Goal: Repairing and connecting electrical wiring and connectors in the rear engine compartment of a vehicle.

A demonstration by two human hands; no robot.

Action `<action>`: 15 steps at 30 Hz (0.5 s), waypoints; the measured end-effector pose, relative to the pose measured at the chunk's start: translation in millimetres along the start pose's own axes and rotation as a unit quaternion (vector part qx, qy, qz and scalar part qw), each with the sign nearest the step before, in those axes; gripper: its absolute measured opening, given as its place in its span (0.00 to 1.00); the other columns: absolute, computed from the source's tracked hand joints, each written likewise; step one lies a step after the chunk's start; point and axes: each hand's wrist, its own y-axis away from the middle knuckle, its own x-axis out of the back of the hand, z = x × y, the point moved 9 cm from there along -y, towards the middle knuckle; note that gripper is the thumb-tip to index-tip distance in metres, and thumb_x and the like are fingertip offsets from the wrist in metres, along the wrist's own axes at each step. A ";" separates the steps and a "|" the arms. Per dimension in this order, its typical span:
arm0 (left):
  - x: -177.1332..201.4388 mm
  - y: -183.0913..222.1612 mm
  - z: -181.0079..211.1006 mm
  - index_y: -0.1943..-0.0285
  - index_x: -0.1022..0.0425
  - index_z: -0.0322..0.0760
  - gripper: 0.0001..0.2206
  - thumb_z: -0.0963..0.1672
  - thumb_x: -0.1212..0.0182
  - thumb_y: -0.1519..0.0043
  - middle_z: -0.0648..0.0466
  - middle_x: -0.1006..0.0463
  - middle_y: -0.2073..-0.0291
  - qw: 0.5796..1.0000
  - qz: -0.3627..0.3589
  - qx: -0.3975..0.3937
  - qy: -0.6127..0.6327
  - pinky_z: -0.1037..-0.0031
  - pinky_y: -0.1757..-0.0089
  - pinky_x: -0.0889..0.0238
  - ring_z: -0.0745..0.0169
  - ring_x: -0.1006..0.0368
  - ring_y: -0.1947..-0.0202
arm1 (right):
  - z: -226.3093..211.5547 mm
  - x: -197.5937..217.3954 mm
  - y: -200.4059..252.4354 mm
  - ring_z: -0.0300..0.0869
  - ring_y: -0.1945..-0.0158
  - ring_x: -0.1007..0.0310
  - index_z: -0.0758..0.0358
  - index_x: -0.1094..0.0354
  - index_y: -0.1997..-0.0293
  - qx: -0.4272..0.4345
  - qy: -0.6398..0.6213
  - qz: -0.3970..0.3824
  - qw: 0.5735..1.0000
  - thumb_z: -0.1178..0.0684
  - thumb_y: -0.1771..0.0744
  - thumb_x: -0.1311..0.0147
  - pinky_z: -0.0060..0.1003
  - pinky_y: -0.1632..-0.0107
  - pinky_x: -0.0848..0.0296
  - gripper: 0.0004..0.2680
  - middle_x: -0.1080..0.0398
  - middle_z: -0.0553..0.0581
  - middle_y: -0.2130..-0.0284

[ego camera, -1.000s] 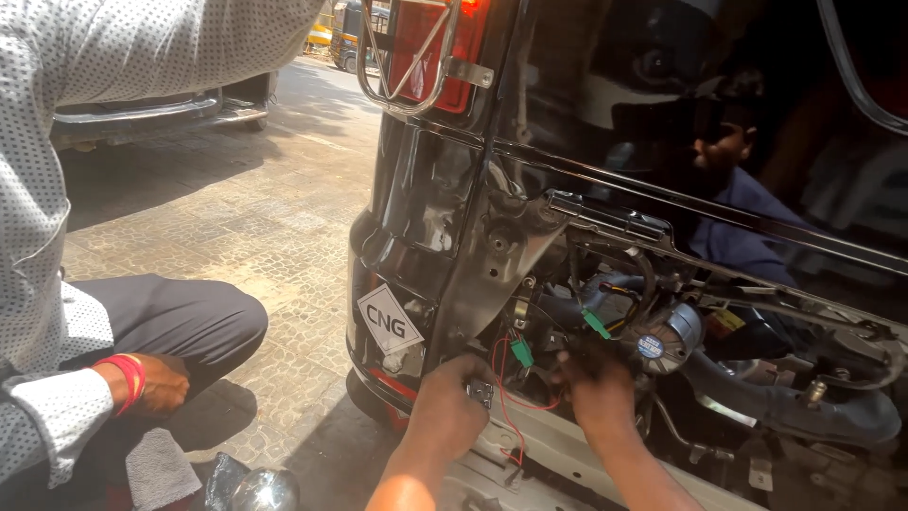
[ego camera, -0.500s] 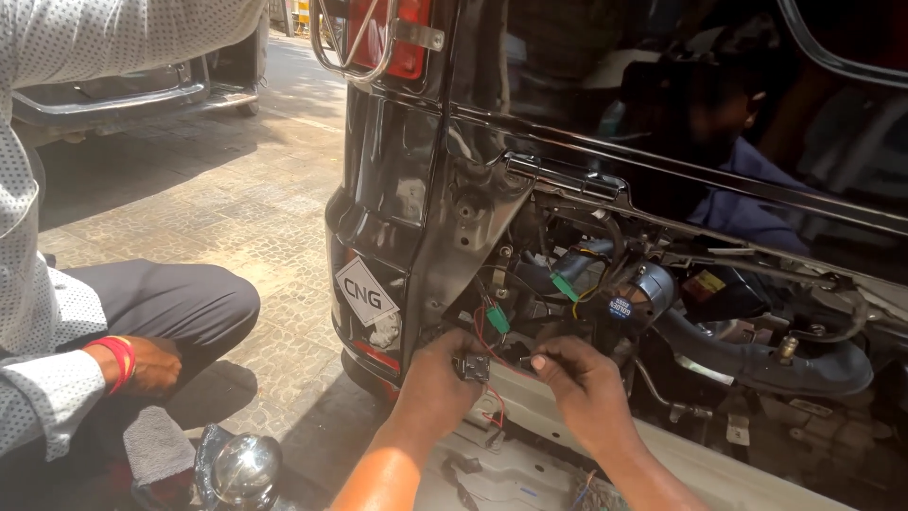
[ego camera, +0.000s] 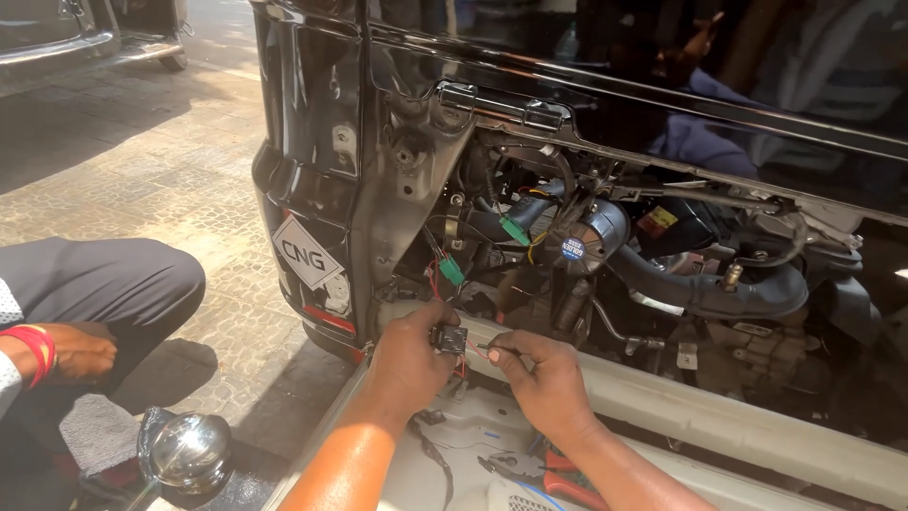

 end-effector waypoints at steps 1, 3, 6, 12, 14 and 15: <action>-0.8 0.5 0.0 0.55 0.22 0.39 0.15 0.38 0.28 0.51 0.47 0.16 0.64 1.000 -0.003 0.002 -0.004 0.65 0.60 0.29 0.49 0.19 0.61 | -2.3 -2.3 3.5 0.37 0.68 0.23 0.67 0.22 0.62 -0.002 -0.003 -0.008 1.000 0.57 0.36 0.39 0.34 0.59 0.26 0.04 0.20 0.57 0.72; -5.5 -0.3 -3.1 0.55 0.22 0.39 0.14 0.39 0.29 0.50 0.47 0.17 0.65 1.000 -0.010 -0.002 -0.003 0.65 0.60 0.28 0.49 0.18 0.62 | -4.6 -0.4 7.1 0.36 0.66 0.22 0.66 0.22 0.62 0.001 0.003 -0.001 1.000 0.57 0.36 0.39 0.33 0.59 0.26 0.05 0.20 0.56 0.71; -8.3 3.5 3.2 0.55 0.23 0.39 0.14 0.39 0.29 0.50 0.47 0.17 0.66 1.000 -0.020 -0.001 0.002 0.65 0.60 0.28 0.51 0.18 0.64 | -7.6 3.0 7.0 0.36 0.62 0.21 0.66 0.23 0.60 0.014 -0.035 0.000 0.999 0.58 0.35 0.40 0.32 0.56 0.24 0.05 0.20 0.54 0.66; -17.1 5.7 13.0 0.55 0.22 0.39 0.16 0.39 0.27 0.53 0.49 0.16 0.66 0.999 -0.048 0.016 -0.001 0.65 0.60 0.29 0.53 0.19 0.64 | 6.2 5.8 -0.8 0.33 0.57 0.25 0.66 0.24 0.53 -0.060 -0.167 -0.029 0.984 0.59 0.33 0.44 0.31 0.54 0.26 0.06 0.22 0.53 0.62; -17.9 5.9 13.5 0.55 0.22 0.39 0.16 0.39 0.27 0.53 0.49 0.16 0.66 0.998 -0.055 0.020 -0.001 0.66 0.60 0.28 0.54 0.19 0.64 | 13.5 5.1 -1.6 0.33 0.59 0.27 0.66 0.23 0.53 -0.083 -0.155 -0.037 0.984 0.59 0.32 0.45 0.32 0.57 0.28 0.07 0.23 0.54 0.64; -18.4 6.3 13.2 0.54 0.22 0.39 0.17 0.39 0.27 0.53 0.50 0.16 0.66 0.998 -0.061 0.027 0.000 0.66 0.60 0.28 0.55 0.18 0.64 | 12.0 4.5 -2.6 0.33 0.57 0.26 0.67 0.24 0.53 -0.065 -0.179 -0.041 0.981 0.59 0.33 0.45 0.30 0.55 0.27 0.06 0.22 0.52 0.62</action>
